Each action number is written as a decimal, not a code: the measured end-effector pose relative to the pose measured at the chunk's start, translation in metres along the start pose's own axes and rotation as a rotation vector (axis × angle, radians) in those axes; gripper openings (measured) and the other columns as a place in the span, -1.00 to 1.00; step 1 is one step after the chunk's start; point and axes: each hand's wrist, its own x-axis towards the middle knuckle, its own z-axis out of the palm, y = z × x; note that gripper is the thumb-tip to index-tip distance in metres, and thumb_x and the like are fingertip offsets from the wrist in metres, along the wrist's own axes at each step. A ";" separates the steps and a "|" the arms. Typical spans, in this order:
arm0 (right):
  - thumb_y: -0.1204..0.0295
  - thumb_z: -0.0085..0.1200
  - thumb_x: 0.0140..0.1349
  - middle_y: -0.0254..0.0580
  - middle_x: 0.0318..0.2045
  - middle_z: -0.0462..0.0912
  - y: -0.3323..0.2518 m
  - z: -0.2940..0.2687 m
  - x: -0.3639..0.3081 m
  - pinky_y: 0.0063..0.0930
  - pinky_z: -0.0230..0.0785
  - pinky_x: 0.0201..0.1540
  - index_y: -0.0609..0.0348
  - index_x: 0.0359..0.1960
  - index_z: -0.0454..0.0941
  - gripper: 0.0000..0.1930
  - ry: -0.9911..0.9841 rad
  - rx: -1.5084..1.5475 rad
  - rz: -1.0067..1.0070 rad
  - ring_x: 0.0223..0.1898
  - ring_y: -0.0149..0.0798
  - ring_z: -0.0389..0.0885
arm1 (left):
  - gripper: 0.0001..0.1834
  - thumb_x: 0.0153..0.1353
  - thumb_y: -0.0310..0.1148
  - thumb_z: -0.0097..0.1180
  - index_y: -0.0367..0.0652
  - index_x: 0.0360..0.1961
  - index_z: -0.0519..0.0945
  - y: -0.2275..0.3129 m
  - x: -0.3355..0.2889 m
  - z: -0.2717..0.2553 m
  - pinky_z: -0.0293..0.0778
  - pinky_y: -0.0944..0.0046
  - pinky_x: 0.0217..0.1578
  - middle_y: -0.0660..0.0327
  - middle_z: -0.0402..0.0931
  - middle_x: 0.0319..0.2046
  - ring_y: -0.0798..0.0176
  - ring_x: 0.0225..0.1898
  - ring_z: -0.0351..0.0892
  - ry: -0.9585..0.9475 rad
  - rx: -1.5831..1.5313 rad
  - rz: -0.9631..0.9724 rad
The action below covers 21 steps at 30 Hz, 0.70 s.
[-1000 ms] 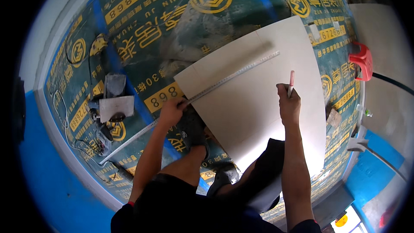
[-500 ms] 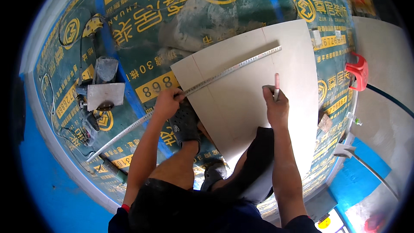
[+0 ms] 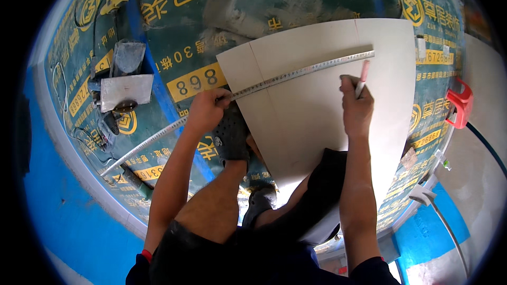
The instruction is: The person measures a brick wall with a tape measure and marks it with a marker. Then, the person measures and marks a white tile on the floor, and uses an angle grinder to cut the tile along the marked lines.
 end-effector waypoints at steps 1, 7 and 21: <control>0.23 0.19 0.41 -0.43 -0.44 0.55 0.002 -0.003 0.004 -0.67 0.13 -0.54 0.25 -0.05 0.67 -0.69 0.012 0.044 0.008 -0.57 -0.64 0.29 | -0.80 0.15 -0.47 0.15 -0.14 -0.23 0.74 0.003 -0.001 0.000 0.55 0.01 -0.22 0.01 0.68 -0.37 -0.18 -0.25 0.66 0.001 0.019 -0.010; 0.23 0.06 0.45 -0.38 -0.47 0.49 0.013 -0.031 0.032 -0.61 0.13 -0.50 0.29 -0.08 0.63 -0.68 0.235 0.398 -0.148 -0.54 -0.54 0.29 | -0.80 0.15 -0.47 0.13 -0.11 -0.24 0.75 0.007 -0.006 0.002 0.54 -0.01 -0.22 0.02 0.68 -0.35 -0.16 -0.22 0.66 0.063 0.058 -0.038; 0.23 0.12 0.44 -0.21 -0.23 0.70 0.063 -0.079 0.104 -0.38 0.53 -0.07 0.18 0.05 0.57 -0.68 0.302 0.805 -0.010 -0.24 -0.29 0.67 | -0.84 0.13 -0.55 0.23 -0.29 -0.23 0.70 -0.002 -0.005 0.023 0.51 0.03 -0.19 -0.09 0.64 -0.34 -0.18 -0.26 0.64 0.199 0.115 0.091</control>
